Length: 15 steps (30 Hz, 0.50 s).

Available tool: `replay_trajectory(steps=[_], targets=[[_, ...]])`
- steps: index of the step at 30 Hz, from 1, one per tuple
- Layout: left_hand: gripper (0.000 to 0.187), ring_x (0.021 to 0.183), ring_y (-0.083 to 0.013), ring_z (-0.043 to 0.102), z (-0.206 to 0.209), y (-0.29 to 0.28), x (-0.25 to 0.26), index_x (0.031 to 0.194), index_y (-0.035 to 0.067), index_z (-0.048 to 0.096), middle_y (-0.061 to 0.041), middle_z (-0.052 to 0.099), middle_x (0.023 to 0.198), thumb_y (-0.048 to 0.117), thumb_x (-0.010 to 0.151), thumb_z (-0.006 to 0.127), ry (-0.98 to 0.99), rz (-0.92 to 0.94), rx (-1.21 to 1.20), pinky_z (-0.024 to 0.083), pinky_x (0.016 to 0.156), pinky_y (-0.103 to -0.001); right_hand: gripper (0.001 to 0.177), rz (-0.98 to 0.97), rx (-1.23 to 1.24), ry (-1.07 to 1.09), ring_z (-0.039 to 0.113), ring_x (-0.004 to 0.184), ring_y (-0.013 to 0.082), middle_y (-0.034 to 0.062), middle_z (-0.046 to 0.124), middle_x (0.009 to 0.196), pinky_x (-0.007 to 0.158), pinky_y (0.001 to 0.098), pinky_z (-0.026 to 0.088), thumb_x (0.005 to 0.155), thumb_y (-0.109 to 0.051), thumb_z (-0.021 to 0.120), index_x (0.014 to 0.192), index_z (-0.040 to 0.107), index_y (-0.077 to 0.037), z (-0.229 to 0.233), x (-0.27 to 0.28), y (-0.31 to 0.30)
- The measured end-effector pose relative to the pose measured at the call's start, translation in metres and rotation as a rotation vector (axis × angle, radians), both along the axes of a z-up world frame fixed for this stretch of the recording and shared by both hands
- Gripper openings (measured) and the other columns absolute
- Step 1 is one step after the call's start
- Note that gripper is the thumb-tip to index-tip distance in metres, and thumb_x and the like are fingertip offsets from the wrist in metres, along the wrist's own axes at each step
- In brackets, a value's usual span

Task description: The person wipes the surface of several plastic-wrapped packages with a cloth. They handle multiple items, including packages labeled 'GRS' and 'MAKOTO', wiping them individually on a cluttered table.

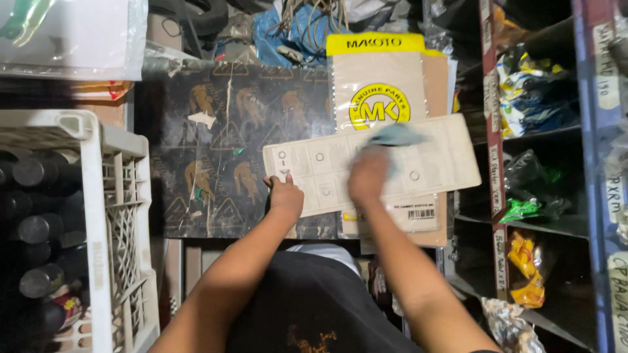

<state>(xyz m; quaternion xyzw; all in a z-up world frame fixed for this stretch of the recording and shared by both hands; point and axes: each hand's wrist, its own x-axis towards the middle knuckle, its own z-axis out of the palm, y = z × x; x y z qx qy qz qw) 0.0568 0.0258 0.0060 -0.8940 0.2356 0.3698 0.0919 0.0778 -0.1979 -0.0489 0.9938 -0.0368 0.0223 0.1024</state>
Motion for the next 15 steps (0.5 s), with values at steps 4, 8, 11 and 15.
replay_trajectory(steps=[4,8,11,15], targets=[[0.040,0.128,-0.0555,0.053,-0.004,0.003,-0.011,0.137,0.007,0.063,-0.017,0.045,0.159,0.010,0.100,0.047,-0.011,0.002,-0.006,0.027,0.099,-0.076,0.050,0.275,0.296,0.154,0.045,0.140,0.0512,0.0359,0.053,0.142,0.119,0.0608,0.026,0.103,-0.026,0.053,0.140,0.057,0.008,0.029,-0.054,0.118],[0.036,0.133,-0.0362,0.054,-0.010,0.013,-0.002,0.132,0.006,0.064,-0.012,0.065,0.140,0.010,0.103,0.043,-0.086,-0.073,-0.057,0.027,0.098,-0.078,0.057,0.315,0.316,0.284,0.029,0.153,0.0338,0.0163,0.035,0.163,0.126,0.0533,0.017,0.104,-0.034,0.043,0.157,0.039,-0.013,0.018,-0.029,0.086],[0.036,0.146,-0.0390,0.042,-0.008,0.014,-0.012,0.132,0.012,0.065,-0.012,0.060,0.146,0.012,0.102,0.044,-0.017,-0.148,-0.044,0.028,0.097,-0.079,0.058,0.080,0.280,0.158,0.036,0.150,0.0368,0.0187,0.045,0.158,0.123,0.0577,0.019,0.102,-0.038,0.051,0.154,0.048,-0.012,0.031,-0.007,-0.001],[0.038,0.148,-0.0359,0.041,-0.006,0.012,-0.009,0.132,0.014,0.066,-0.010,0.060,0.147,0.011,0.103,0.041,-0.010,-0.121,-0.021,0.029,0.099,-0.075,0.064,-0.176,0.157,0.100,0.028,0.153,0.0310,0.0100,0.037,0.164,0.118,0.0621,0.027,0.101,-0.050,0.049,0.161,0.039,-0.027,0.057,0.028,-0.116]])
